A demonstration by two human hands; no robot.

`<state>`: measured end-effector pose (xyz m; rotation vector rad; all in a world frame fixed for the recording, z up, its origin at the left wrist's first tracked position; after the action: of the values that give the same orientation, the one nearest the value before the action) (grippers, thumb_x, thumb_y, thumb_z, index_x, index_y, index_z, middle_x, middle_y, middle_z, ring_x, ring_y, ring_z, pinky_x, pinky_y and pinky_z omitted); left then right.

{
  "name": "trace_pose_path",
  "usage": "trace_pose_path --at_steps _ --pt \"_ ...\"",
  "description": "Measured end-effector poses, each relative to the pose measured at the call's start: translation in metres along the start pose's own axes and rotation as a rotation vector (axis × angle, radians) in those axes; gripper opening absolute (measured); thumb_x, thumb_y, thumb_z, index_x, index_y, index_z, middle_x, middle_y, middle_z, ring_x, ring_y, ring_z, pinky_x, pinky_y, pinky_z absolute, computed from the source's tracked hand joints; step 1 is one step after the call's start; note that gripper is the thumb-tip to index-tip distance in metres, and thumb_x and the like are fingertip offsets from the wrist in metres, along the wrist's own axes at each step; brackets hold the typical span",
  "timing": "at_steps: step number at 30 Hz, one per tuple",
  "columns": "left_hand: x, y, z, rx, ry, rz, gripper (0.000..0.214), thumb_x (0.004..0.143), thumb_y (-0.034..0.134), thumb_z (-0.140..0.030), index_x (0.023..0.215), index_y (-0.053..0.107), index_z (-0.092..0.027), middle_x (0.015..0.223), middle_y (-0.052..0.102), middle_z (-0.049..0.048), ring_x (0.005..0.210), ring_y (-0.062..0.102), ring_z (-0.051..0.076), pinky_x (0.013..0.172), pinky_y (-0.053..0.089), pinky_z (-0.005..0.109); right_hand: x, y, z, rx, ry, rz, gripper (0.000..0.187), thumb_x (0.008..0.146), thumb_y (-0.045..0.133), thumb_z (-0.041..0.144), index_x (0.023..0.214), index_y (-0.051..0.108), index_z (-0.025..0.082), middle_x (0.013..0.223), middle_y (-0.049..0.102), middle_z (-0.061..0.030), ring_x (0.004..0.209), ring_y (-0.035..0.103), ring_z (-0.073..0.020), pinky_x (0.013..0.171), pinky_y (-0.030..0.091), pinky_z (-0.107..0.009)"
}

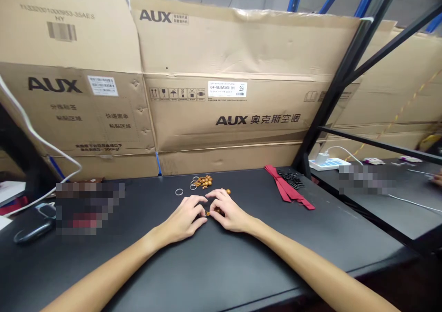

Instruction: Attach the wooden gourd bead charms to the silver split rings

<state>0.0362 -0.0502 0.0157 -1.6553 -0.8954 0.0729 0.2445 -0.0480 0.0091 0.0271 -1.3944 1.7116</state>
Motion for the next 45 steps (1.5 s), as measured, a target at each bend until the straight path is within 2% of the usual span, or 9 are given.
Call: trace_pose_path --at_steps 4,8,16,19,22,35,39,43,45 --pt "0.001 0.001 0.002 0.011 0.040 -0.014 0.017 0.093 0.048 -0.021 0.085 0.064 -0.020 0.123 0.054 0.0082 0.113 0.050 0.024 0.098 0.041 0.043 0.000 0.002 -0.001 -0.014 0.010 0.008 0.009 0.087 0.055 0.016 0.080 0.058 0.020 0.121 0.054 -0.0094 0.118 0.044 -0.0246 0.100 0.039 -0.048" --pt "0.001 0.002 0.007 -0.010 0.017 0.001 0.016 0.092 0.050 -0.021 0.085 0.064 -0.021 0.124 0.053 0.0075 0.113 0.049 0.024 0.098 0.041 0.043 0.000 0.003 -0.005 -0.062 0.044 -0.038 0.008 0.087 0.054 0.016 0.081 0.058 0.019 0.119 0.055 -0.0105 0.117 0.043 -0.0261 0.098 0.040 -0.050" --pt "0.000 0.003 0.004 0.017 0.002 -0.032 0.019 0.095 0.047 -0.024 0.084 0.062 -0.019 0.123 0.053 0.0081 0.111 0.050 0.023 0.097 0.042 0.041 0.001 0.001 0.003 0.010 0.002 -0.003 0.011 0.088 0.053 0.016 0.079 0.057 0.020 0.120 0.054 -0.0094 0.116 0.045 -0.0242 0.100 0.038 -0.048" --pt "0.000 0.003 0.004 0.012 0.002 -0.027 0.016 0.093 0.051 -0.026 0.084 0.063 -0.020 0.123 0.053 0.0077 0.110 0.051 0.023 0.096 0.043 0.041 0.001 0.000 0.004 0.020 0.005 -0.005 0.010 0.088 0.053 0.016 0.080 0.058 0.020 0.120 0.054 -0.0089 0.116 0.045 -0.0234 0.101 0.038 -0.047" --pt "0.000 0.003 0.005 0.020 0.027 -0.026 0.016 0.093 0.051 -0.023 0.085 0.064 -0.020 0.123 0.054 0.0076 0.110 0.051 0.023 0.097 0.043 0.041 0.001 0.001 0.003 0.018 0.000 -0.002 0.010 0.089 0.053 0.016 0.080 0.057 0.020 0.119 0.054 -0.0085 0.115 0.045 -0.0224 0.101 0.039 -0.045" --pt "0.000 0.001 0.008 0.056 0.006 -0.051 0.015 0.092 0.052 -0.023 0.085 0.066 -0.021 0.121 0.055 0.0072 0.110 0.052 0.023 0.097 0.041 0.042 -0.002 0.001 -0.017 -0.184 0.100 -0.077 0.011 0.090 0.053 0.019 0.080 0.057 0.019 0.115 0.057 -0.0109 0.116 0.045 -0.0260 0.089 0.043 -0.044" --pt "0.000 -0.003 0.019 0.196 -0.036 -0.086 0.018 0.092 0.050 -0.023 0.083 0.065 -0.020 0.118 0.056 0.0085 0.110 0.052 0.025 0.094 0.041 0.044 -0.001 -0.002 -0.026 -0.286 0.088 -0.066 0.009 0.091 0.054 0.021 0.085 0.060 0.020 0.117 0.056 -0.0107 0.116 0.043 -0.0258 0.090 0.042 -0.043" --pt "0.001 -0.009 0.038 0.340 -0.155 -0.143 0.017 0.092 0.049 -0.023 0.084 0.064 -0.018 0.120 0.056 0.0119 0.110 0.053 0.028 0.090 0.043 0.045 0.000 -0.006 -0.043 -0.407 0.115 -0.089 0.007 0.091 0.056 0.024 0.093 0.063 0.021 0.121 0.056 -0.0106 0.114 0.044 -0.0275 0.089 0.042 -0.044" --pt "0.003 -0.009 0.048 0.385 -0.223 -0.170 0.017 0.091 0.051 -0.027 0.094 0.064 -0.017 0.121 0.057 0.0145 0.111 0.053 0.030 0.089 0.044 0.046 0.001 -0.007 -0.050 -0.436 0.150 -0.109 0.008 0.090 0.059 0.026 0.094 0.063 0.020 0.121 0.057 -0.0118 0.114 0.045 -0.0287 0.087 0.042 -0.045"
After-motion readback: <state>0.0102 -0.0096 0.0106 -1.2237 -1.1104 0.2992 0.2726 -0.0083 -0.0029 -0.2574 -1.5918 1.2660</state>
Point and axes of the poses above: each hand's wrist, its own x-axis towards the middle knuckle, its own y-axis out of the palm, z = x × y, the point moved 1 cm from there along x, towards the middle knuckle
